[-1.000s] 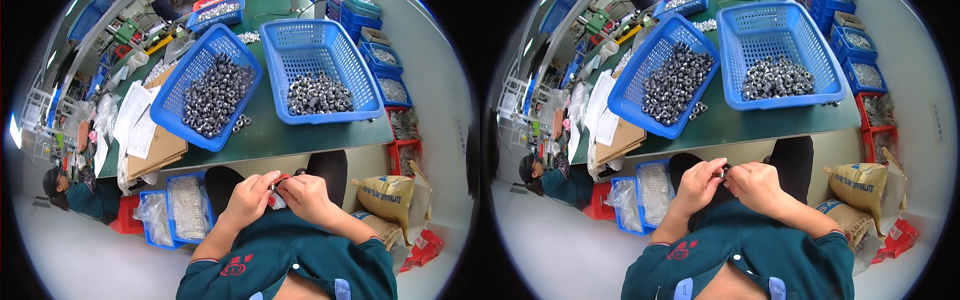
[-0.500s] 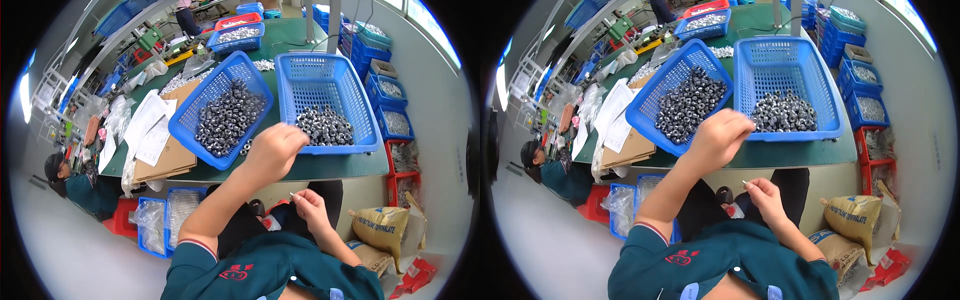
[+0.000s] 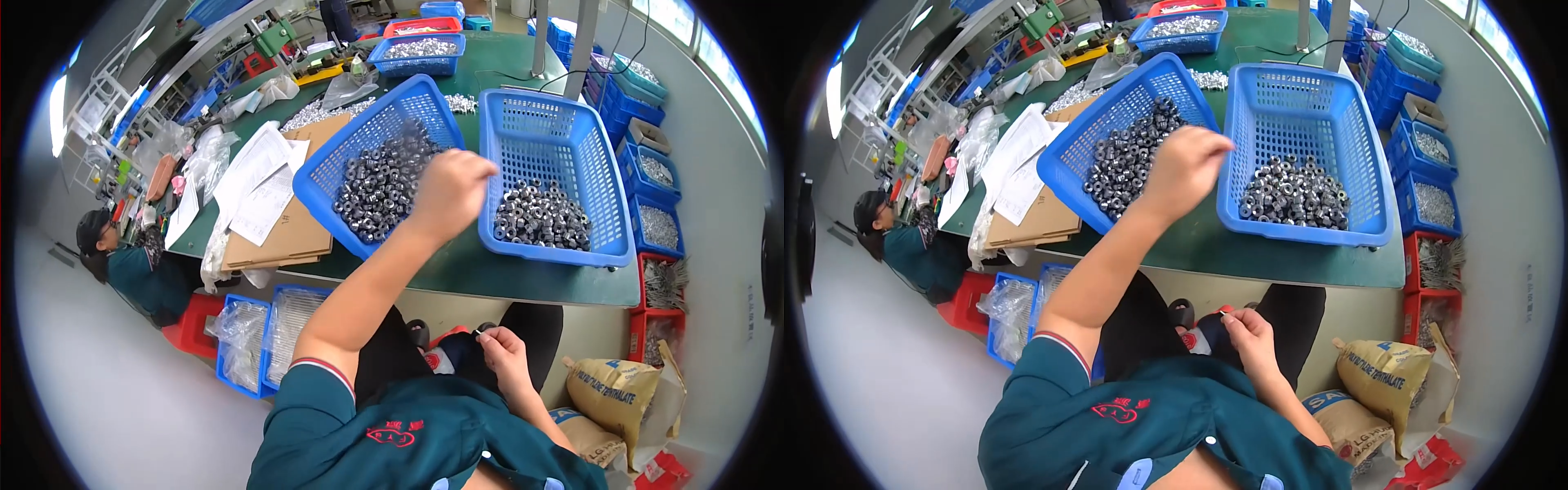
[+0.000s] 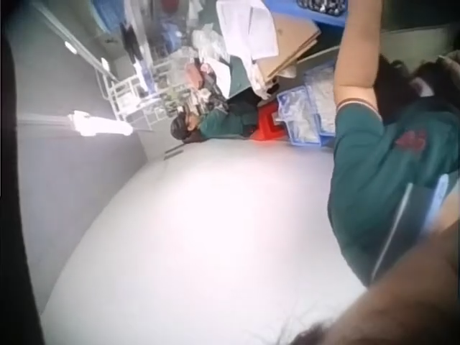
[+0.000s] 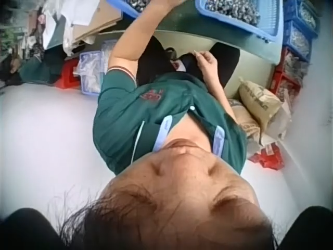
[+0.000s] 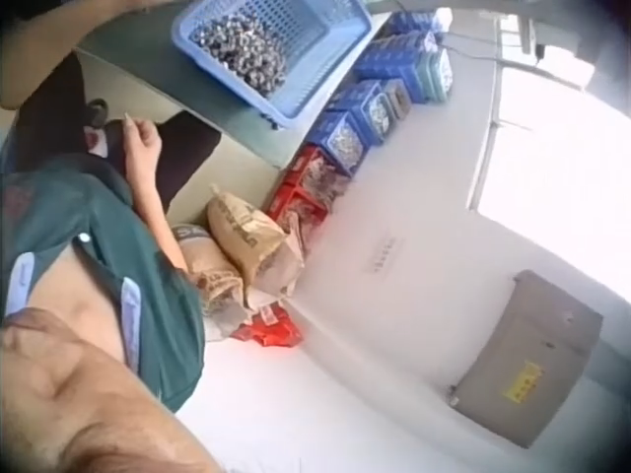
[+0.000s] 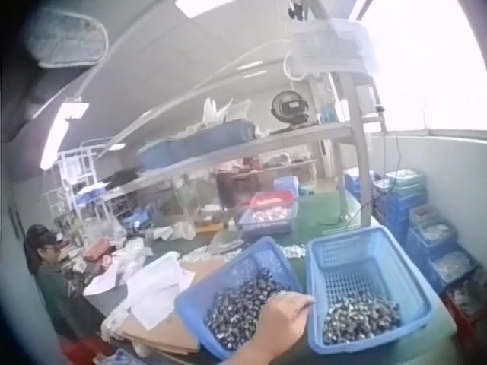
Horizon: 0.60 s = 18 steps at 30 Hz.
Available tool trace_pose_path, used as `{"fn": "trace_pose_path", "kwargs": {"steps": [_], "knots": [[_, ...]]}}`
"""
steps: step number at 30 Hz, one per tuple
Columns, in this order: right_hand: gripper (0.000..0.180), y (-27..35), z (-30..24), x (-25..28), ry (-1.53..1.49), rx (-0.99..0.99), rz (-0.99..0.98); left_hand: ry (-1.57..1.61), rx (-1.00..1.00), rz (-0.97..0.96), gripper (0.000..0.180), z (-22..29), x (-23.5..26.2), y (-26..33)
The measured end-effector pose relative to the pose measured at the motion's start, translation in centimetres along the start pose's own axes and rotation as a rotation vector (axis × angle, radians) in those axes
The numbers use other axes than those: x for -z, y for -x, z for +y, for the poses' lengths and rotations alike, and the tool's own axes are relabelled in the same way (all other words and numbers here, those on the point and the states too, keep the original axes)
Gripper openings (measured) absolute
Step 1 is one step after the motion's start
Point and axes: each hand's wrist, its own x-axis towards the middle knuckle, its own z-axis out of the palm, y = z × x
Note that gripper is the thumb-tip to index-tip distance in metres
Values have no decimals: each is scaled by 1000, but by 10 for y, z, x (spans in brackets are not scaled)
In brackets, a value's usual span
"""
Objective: Manually inspecting and sorting small metal hardware components from one container to another.
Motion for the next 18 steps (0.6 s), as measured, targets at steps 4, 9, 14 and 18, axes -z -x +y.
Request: {"fn": "trace_pose_path", "kwargs": {"steps": [4, 9, 14, 18], "knots": [[15, -7, 12, 8, 34, -24, -55, -61, 420, -287, 12, -5, 47, 49], [15, -13, 12, -7, 91, -32, -108, -358, 515, -705, 25, -8, 37, 87], [15, -8, 9, -15, 133, -16, -108, -488, 483, -658, 19, -17, 26, 100], [16, -7, 15, -10, 143, -18, -60, -444, 454, -619, 13, -20, 18, 107]]}}
